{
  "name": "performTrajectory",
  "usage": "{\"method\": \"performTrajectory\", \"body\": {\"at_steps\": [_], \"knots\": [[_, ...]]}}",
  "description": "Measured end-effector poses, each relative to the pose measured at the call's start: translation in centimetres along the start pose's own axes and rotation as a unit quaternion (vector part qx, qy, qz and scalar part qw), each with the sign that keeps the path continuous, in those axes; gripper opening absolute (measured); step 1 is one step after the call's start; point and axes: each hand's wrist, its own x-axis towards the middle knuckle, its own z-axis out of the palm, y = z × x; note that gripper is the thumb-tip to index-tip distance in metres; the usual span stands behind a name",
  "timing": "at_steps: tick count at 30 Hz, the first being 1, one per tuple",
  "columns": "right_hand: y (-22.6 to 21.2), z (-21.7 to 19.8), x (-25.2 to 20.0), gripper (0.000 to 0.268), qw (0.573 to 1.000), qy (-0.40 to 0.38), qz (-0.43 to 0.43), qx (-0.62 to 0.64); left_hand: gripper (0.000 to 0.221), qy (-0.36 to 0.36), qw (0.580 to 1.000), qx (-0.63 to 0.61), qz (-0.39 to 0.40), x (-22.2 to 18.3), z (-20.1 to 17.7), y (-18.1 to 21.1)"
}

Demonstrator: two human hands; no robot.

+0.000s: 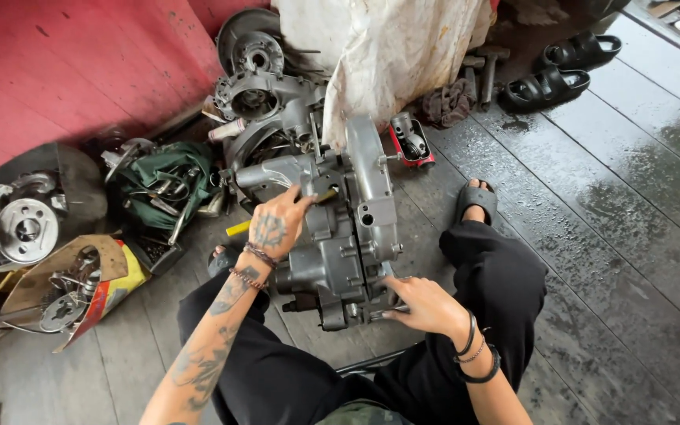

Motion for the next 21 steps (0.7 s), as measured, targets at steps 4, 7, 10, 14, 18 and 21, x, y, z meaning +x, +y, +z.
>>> {"method": "performTrajectory", "body": {"at_steps": [4,7,10,14,18,21], "knots": [[0.5,0.8,0.6,0.037,1.000,-0.005,-0.006,-0.011,0.009,0.003,0.999,0.040,-0.002,1.4,1.7,-0.8],[0.2,0.8,0.5,0.041,1.000,-0.005,-0.009,-0.007,0.014,0.024,0.996,0.086,0.007,4.1,4.6,0.2],[-0.1,0.3,0.4,0.039,1.000,-0.005,-0.008,-0.008,0.009,0.014,0.995,0.098,-0.025,5.6,8.2,0.8],[0.6,0.8,0.2,0.042,1.000,-0.002,-0.005,-0.001,0.007,-0.028,0.994,0.102,-0.021,4.4,4.6,1.6],[1.2,1.5,-0.1,0.052,1.000,-0.005,0.004,-0.021,0.011,-0.150,0.986,0.045,-0.049,0.6,-1.4,0.3],[1.1,1.4,0.0,0.052,0.999,-0.012,0.007,-0.033,0.017,-0.133,0.986,0.045,-0.090,-0.4,-1.1,-3.9]]}}
